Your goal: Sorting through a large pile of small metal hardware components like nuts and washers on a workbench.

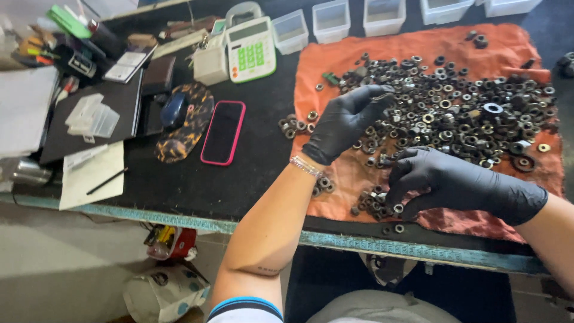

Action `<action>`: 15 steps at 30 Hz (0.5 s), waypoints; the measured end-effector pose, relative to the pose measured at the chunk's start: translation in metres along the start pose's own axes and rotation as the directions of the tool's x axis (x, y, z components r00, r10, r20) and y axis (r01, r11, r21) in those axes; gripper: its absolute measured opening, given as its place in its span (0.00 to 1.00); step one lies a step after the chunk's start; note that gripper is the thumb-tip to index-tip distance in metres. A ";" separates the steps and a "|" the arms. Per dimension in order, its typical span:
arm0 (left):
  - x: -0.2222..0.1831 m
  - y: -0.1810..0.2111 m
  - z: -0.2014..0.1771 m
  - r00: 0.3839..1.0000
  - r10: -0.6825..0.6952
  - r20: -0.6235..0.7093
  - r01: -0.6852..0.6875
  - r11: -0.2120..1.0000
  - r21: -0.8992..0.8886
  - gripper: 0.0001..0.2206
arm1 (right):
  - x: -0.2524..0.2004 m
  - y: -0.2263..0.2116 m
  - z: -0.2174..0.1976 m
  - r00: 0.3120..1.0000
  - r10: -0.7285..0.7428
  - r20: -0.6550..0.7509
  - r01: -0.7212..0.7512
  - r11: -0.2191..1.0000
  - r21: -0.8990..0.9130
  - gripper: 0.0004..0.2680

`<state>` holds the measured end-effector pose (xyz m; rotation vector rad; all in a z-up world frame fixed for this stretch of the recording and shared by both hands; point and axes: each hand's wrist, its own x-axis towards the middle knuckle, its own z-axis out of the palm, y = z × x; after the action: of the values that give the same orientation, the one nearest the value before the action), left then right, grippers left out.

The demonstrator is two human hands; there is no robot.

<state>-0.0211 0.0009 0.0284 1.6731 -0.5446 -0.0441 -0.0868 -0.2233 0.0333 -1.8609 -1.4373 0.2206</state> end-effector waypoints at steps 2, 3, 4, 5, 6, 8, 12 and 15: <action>-0.001 0.009 0.000 1.000 -0.016 0.009 0.016 0.999 0.043 0.22 | 0.001 0.002 0.002 1.000 0.006 0.017 -0.006 1.000 -0.025 0.08; -0.001 0.014 0.000 0.999 -0.032 0.028 0.029 0.996 0.088 0.22 | 0.001 0.003 0.002 1.000 0.014 0.024 -0.013 0.998 -0.053 0.10; -0.001 0.014 0.000 0.999 -0.033 0.025 0.031 0.996 0.087 0.22 | -0.003 0.009 0.003 1.000 0.015 0.028 -0.013 0.999 -0.051 0.10; -0.001 0.014 -0.001 1.000 -0.026 0.015 0.025 0.995 0.094 0.19 | -0.007 0.015 0.003 0.999 0.032 0.029 -0.028 0.993 -0.115 0.13; -0.001 0.015 -0.001 1.000 -0.018 0.008 0.018 0.995 0.103 0.16 | -0.011 0.021 0.004 0.998 0.050 0.028 -0.044 0.983 -0.179 0.17; 0.002 0.009 -0.006 0.999 -0.014 -0.031 0.019 0.988 0.156 0.15 | -0.005 0.015 -0.014 0.997 0.013 -0.077 -0.026 0.986 -0.167 0.11; 0.009 -0.008 -0.022 0.990 0.012 -0.139 0.069 0.822 0.565 0.12 | -0.033 0.030 -0.044 0.880 0.133 -0.455 -0.282 0.919 -0.276 0.06; 0.011 -0.015 -0.028 0.989 0.093 -0.119 0.020 0.700 0.714 0.10 | -0.067 0.060 -0.055 0.765 0.229 -0.602 -0.509 0.788 -0.347 0.09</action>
<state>0.0025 0.0240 0.0226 2.4087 -0.5121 0.3696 -0.0347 -0.3127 0.0119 -2.3786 -0.7376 -0.5006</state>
